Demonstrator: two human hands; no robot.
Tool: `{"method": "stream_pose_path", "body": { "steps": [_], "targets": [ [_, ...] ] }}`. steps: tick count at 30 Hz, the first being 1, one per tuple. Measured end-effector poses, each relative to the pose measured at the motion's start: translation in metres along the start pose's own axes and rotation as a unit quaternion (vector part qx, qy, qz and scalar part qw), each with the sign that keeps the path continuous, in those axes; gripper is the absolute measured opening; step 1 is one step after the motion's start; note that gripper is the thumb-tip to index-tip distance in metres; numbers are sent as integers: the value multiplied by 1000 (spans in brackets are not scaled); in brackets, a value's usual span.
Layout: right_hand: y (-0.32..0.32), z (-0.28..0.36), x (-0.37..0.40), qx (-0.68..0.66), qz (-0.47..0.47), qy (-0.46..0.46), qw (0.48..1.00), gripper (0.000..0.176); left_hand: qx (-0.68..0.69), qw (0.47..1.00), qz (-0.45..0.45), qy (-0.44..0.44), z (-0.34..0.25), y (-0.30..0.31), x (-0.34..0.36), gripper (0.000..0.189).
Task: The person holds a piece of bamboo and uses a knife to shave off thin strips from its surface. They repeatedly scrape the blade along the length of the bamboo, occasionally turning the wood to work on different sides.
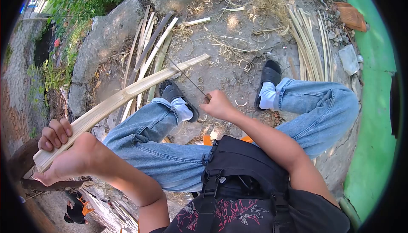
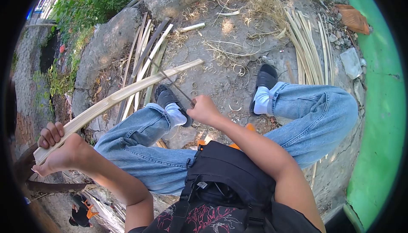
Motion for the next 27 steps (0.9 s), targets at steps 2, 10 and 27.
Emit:
{"method": "stream_pose_path", "body": {
  "steps": [2,10,27],
  "targets": [
    [2,-16,-5,46,9,-23,999,17,-5,1000,4,2,1,3,-1,61],
    [-5,11,7,18,-19,43,999,18,-5,1000,-8,-3,-2,-2,4,59],
    [-4,-7,-16,-7,20,-19,1000,16,-28,998,47,-28,-2,1,0,61]
  ]
}}
Point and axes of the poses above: each hand's wrist, its own x-axis away from the middle knuckle, its own y-axis out of the back of the hand, z = x × y, the point moved 1 cm from there along -x, towards the middle knuckle, and after that the axes turned 9 degrees about -y, right-handed, at the moved point
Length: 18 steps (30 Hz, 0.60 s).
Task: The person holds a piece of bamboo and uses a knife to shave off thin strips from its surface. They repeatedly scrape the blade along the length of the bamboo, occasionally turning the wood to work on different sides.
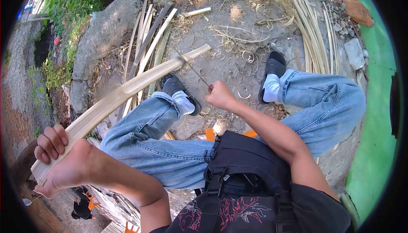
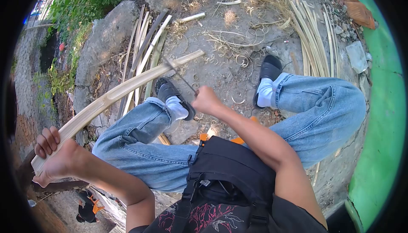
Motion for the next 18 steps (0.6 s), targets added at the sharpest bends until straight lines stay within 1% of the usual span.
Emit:
{"method": "stream_pose_path", "body": {
  "steps": [1,2,3,5,6,9,10,12,15,18],
  "targets": [
    [-3,13,16,-24,14,31,999,16,-6,1000,0,1,1,1,0,61],
    [-2,23,23,-31,37,18,999,14,-4,1000,4,1,2,1,-1,61],
    [-2,17,19,-32,36,6,999,14,3,1000,6,3,2,2,0,61],
    [3,-1,-8,-33,30,-9,999,13,24,1000,4,2,4,4,-1,60],
    [4,-2,-15,-18,38,-37,998,14,19,1000,6,6,5,6,-2,60],
    [-6,5,-5,-17,31,-31,999,15,15,1000,0,11,6,7,-6,58],
    [-6,18,10,-42,21,-5,999,15,14,1000,-5,8,3,4,-3,57],
    [-2,54,43,-107,54,78,990,15,13,1000,-5,6,2,3,-1,58],
    [-4,79,61,-88,81,182,976,14,18,1000,-5,3,5,7,-1,60],
    [-14,52,41,-89,54,192,976,13,10,1000,10,-15,1,3,3,61]
  ]
}}
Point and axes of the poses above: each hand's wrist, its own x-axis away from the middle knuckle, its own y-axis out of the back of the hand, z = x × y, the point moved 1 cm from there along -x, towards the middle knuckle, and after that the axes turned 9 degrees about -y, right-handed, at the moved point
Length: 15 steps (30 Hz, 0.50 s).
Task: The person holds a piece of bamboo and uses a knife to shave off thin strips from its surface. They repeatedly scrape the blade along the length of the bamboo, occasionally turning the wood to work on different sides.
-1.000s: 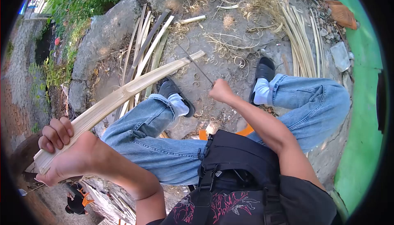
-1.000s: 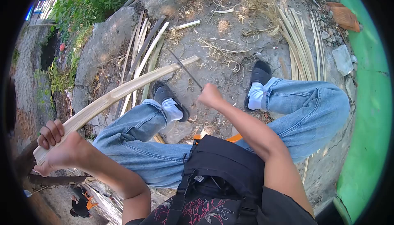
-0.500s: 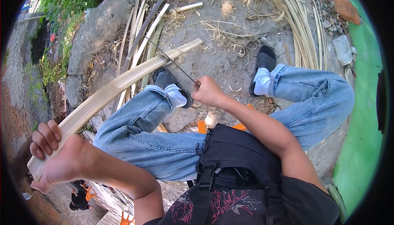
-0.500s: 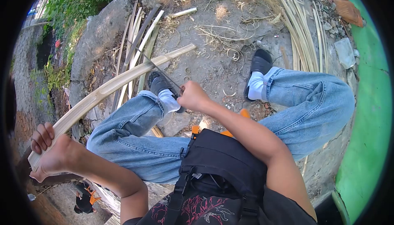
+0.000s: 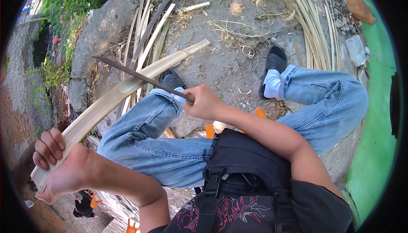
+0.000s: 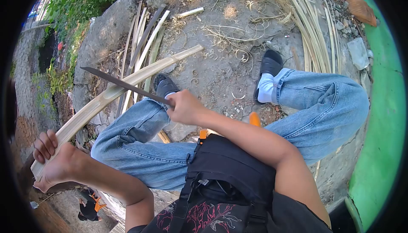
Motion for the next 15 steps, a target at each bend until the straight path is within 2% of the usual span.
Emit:
{"method": "stream_pose_path", "body": {
  "steps": [2,5,8,11,14,15],
  "targets": [
    [6,-64,-13,45,-40,-155,986,14,-14,1000,-6,23,7,8,-7,62],
    [20,-78,-26,105,-45,-221,968,13,9,1000,-5,29,7,11,-10,61],
    [23,-57,-14,106,-75,-208,969,13,26,999,1,22,-1,-1,-1,61],
    [26,-1,0,96,-37,-208,973,14,30,999,8,19,-4,-1,0,60],
    [23,53,20,45,-4,-53,998,16,36,999,12,18,-6,-4,5,59],
    [22,49,20,41,-10,-37,998,16,43,999,10,20,-5,-2,3,58]
  ]
}}
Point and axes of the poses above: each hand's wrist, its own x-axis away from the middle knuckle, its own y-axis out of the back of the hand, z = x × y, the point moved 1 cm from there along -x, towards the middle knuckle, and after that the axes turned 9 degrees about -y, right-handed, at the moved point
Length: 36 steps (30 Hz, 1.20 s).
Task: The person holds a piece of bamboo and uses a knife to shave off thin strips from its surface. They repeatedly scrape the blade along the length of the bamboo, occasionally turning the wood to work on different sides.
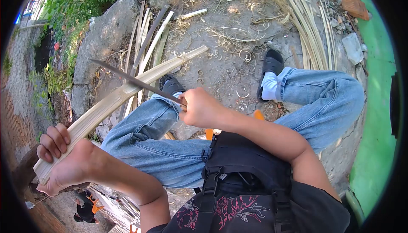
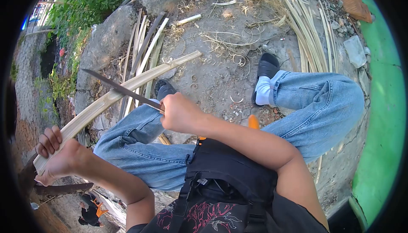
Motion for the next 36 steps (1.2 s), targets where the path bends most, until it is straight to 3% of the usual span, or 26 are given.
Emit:
{"method": "stream_pose_path", "body": {
  "steps": [2,3,5,8,10,14,17,19,24,26,29,32,36],
  "targets": [
    [-12,-19,-8,-11,-8,33,999,16,-2,1000,-6,-2,1,0,-1,57],
    [-16,-60,-26,-8,-44,-5,999,14,-12,1000,-8,-3,0,-1,0,57],
    [3,-148,-59,58,-32,-182,981,17,-24,1000,-11,0,0,-3,-2,56],
    [-9,-141,-57,51,-65,-168,982,15,-41,999,-8,7,-2,4,-3,56],
    [-15,-91,-41,-4,-66,-163,984,15,-26,1000,-5,-2,-3,-6,0,55],
    [-11,-23,-24,-20,-35,22,999,16,-18,1000,-4,-13,-4,-6,5,56],
    [-8,-58,-34,-21,-39,-40,998,15,-15,1000,13,-13,-5,-6,5,57],
    [4,-144,-64,47,-43,-195,979,17,-27,1000,12,-10,-7,-4,3,57],
    [-4,-89,-46,53,-63,-164,983,14,-27,1000,-2,-5,-4,-8,0,58],
    [-3,-36,-29,-14,-13,-111,994,15,-31,999,-1,-8,-3,-4,0,58],
    [-17,-18,-18,2,-64,20,998,16,-28,1000,3,-12,2,-3,-1,59],
    [-2,-109,-53,55,-44,-194,978,18,-53,998,15,-13,-4,0,-1,61],
    [-3,-118,-39,80,-50,-221,971,20,-54,998,24,-1,-5,5,-5,58]
  ]
}}
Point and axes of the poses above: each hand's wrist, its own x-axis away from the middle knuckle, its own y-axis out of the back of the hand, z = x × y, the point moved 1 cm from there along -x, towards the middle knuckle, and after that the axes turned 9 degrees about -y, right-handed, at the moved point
